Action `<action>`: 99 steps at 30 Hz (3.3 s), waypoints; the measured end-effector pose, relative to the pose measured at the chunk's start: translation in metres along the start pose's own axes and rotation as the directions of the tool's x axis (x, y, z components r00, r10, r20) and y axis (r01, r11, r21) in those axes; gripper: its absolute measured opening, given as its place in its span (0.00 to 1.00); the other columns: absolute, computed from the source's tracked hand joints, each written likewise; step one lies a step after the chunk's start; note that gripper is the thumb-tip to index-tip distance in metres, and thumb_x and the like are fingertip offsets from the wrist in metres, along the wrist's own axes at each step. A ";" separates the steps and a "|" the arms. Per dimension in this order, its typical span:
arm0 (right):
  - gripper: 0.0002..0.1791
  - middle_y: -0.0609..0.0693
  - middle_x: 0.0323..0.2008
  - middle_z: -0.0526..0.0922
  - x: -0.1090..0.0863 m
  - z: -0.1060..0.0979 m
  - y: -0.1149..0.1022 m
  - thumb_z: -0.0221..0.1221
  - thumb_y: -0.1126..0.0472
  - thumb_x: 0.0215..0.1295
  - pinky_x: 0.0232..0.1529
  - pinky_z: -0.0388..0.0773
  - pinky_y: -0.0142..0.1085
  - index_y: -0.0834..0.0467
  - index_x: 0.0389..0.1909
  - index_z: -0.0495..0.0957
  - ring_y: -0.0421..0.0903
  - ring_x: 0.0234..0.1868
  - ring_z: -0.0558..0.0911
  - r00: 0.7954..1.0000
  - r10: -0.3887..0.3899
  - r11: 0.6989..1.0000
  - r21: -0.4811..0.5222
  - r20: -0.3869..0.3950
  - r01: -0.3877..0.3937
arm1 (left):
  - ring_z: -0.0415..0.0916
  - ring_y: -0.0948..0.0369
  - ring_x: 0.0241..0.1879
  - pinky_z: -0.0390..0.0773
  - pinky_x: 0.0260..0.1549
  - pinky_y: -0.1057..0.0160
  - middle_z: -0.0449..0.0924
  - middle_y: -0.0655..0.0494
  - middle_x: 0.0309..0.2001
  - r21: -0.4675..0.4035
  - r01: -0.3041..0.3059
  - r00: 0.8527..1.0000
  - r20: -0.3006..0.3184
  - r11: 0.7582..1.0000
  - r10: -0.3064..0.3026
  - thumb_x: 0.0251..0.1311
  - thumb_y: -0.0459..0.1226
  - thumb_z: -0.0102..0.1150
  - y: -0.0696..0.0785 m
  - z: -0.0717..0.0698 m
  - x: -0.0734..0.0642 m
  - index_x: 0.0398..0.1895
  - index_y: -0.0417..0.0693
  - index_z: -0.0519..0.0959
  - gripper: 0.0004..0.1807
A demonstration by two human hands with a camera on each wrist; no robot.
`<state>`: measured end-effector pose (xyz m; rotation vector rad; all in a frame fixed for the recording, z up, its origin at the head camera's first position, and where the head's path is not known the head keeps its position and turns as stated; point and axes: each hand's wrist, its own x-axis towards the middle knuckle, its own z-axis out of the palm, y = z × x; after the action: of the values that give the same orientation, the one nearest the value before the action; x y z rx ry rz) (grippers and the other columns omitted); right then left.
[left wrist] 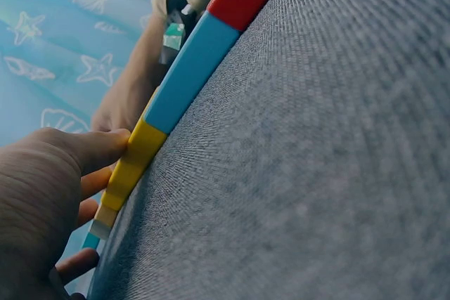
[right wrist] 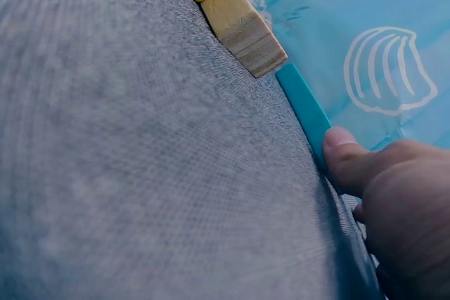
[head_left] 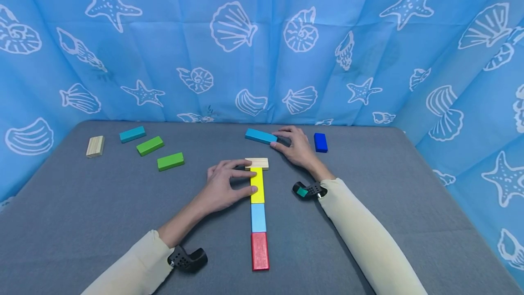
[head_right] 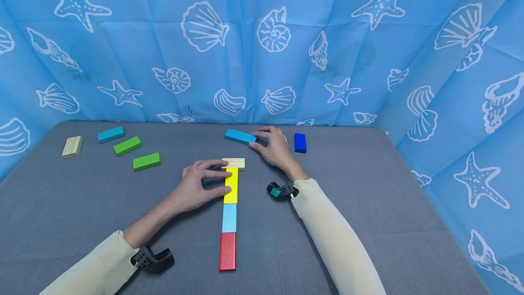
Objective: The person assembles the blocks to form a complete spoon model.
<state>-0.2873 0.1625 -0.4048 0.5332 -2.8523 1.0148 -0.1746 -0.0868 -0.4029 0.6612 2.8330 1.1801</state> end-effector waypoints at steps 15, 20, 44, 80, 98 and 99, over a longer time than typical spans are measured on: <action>0.20 0.56 0.58 0.78 -0.005 -0.008 -0.009 0.65 0.55 0.69 0.66 0.58 0.58 0.58 0.58 0.83 0.57 0.64 0.69 0.991 -0.098 0.989 0.119 0.087 0.087 | 0.60 0.49 0.69 0.47 0.63 0.36 0.72 0.56 0.69 -0.005 0.009 1.000 -0.002 1.000 -0.009 0.57 0.47 0.74 0.000 0.000 0.001 0.58 0.55 0.85 0.24; 0.20 0.56 0.60 0.77 -0.011 -0.010 -0.013 0.65 0.55 0.70 0.65 0.59 0.59 0.58 0.59 0.83 0.58 0.64 0.68 0.980 -0.126 0.985 0.138 0.152 0.105 | 0.60 0.49 0.69 0.47 0.63 0.35 0.73 0.56 0.68 -0.004 0.012 1.000 -0.005 1.000 -0.012 0.57 0.47 0.74 0.000 0.001 0.001 0.57 0.55 0.86 0.24; 0.18 0.56 0.58 0.78 -0.017 -0.009 -0.010 0.63 0.57 0.71 0.64 0.50 0.60 0.58 0.58 0.83 0.58 0.64 0.67 0.967 -0.167 0.983 0.111 0.193 0.148 | 0.60 0.48 0.69 0.47 0.63 0.34 0.73 0.55 0.69 0.009 -0.002 1.000 -0.001 1.000 0.002 0.57 0.48 0.74 0.000 0.000 0.001 0.58 0.55 0.85 0.24; 0.23 0.55 0.62 0.75 -0.017 -0.011 -0.007 0.65 0.55 0.69 0.67 0.50 0.59 0.56 0.63 0.80 0.57 0.66 0.65 0.964 -0.142 0.988 0.097 0.226 0.123 | 0.60 0.48 0.69 0.47 0.63 0.35 0.72 0.56 0.68 0.010 -0.002 1.000 0.000 1.000 0.002 0.57 0.48 0.74 -0.001 0.001 0.001 0.58 0.56 0.85 0.24; 0.24 0.56 0.61 0.77 -0.021 -0.038 0.004 0.66 0.56 0.68 0.67 0.61 0.58 0.58 0.63 0.79 0.56 0.66 0.70 0.990 -0.107 0.984 0.154 0.096 0.092 | 0.60 0.49 0.69 0.47 0.63 0.35 0.73 0.57 0.68 0.003 -0.002 1.000 -0.002 1.000 0.002 0.57 0.48 0.74 0.000 0.000 0.001 0.57 0.55 0.86 0.24; 0.24 0.56 0.61 0.77 -0.022 -0.040 0.007 0.67 0.57 0.68 0.67 0.61 0.58 0.59 0.63 0.79 0.57 0.66 0.70 0.991 -0.108 0.984 0.151 0.082 0.094 | 0.60 0.49 0.69 0.47 0.63 0.35 0.73 0.57 0.68 0.003 -0.002 1.000 -0.003 1.000 0.002 0.57 0.48 0.74 0.000 0.000 0.001 0.57 0.55 0.86 0.24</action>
<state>-0.2711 0.1989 -0.3811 0.7461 -2.8067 1.2194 -0.1751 -0.0862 -0.4027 0.6626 2.8381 1.1781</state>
